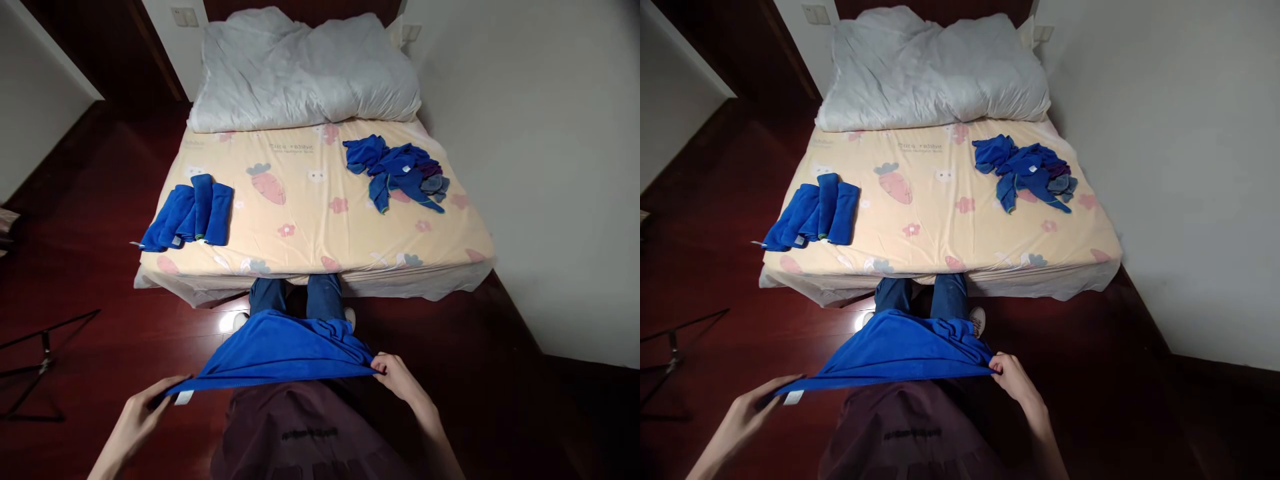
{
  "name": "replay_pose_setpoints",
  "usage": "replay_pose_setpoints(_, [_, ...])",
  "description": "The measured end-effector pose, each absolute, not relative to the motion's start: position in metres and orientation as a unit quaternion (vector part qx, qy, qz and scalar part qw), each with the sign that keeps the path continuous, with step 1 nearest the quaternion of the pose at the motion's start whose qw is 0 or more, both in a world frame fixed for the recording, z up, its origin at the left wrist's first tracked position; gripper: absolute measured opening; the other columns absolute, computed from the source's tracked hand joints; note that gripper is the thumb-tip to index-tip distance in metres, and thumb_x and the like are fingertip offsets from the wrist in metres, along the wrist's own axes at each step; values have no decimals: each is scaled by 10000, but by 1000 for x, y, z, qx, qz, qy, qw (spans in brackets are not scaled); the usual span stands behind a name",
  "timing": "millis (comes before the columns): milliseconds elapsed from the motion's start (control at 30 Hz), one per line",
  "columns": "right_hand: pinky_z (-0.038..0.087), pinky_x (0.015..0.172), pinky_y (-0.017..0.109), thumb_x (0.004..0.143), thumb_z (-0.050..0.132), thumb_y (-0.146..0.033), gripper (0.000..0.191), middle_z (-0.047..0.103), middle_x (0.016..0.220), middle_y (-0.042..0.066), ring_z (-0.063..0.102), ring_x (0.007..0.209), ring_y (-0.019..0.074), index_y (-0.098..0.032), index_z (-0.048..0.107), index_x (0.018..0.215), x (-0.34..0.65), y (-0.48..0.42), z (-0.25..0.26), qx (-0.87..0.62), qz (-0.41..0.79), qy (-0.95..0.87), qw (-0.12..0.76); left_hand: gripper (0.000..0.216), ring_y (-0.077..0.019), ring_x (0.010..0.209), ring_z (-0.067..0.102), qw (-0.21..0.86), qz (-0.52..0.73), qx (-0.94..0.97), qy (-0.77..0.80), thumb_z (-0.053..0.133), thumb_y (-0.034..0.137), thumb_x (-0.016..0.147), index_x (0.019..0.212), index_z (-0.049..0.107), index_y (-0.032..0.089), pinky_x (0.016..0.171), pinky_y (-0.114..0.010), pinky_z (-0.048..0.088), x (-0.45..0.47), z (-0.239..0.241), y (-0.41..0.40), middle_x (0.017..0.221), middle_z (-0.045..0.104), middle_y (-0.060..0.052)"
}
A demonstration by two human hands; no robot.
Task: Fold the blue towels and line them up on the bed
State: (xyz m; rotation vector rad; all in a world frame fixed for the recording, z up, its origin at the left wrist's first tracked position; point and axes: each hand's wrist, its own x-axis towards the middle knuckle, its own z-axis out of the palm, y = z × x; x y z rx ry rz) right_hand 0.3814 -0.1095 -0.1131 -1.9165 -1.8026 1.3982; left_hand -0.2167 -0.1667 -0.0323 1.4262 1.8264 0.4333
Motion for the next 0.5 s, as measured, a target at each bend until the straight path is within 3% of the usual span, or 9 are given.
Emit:
replay_pose_setpoints(100, [497, 729, 302, 805, 598, -275, 112, 645, 830, 39, 611, 762, 186, -224, 692, 770, 391, -114, -117, -649, 435, -616, 99, 362, -269, 1074, 721, 347, 223, 552, 724, 663, 544, 826, 1062, 791, 302, 950, -320, 583, -218, -31, -168, 1140, 760, -16])
replay_pose_setpoints(300, [536, 818, 320, 935, 530, -354, 208, 684, 966, 61, 662, 862, 212, -249, 703, 980, 412, -101, -84, -676, 325, -619, 234, 296, -282, 973, 727, 247, 313, 484, 779, 674, 514, 796, 921, 782, 269, 958, -385, 589, -213, -26, -166, 1008, 768, -23])
replay_pose_setpoints(433, [525, 874, 329, 931, 584, -391, 193, 681, 961, 60, 667, 906, 224, -245, 709, 941, 421, -77, -38, -675, 232, -615, 334, 173, -339, 1031, 713, 177, 390, 403, 809, 687, 488, 738, 844, 781, 387, 1028, -473, 547, -204, -19, -155, 948, 769, 44])
replay_pose_setpoints(500, [520, 822, 310, 910, 630, -433, 216, 675, 885, 48, 657, 838, 213, -236, 715, 882, 422, -63, -17, -687, 214, -602, 346, 162, -374, 1108, 686, 139, 423, 369, 816, 657, 497, 742, 851, 774, 477, 1062, -519, 516, -199, -14, -151, 969, 765, 86])
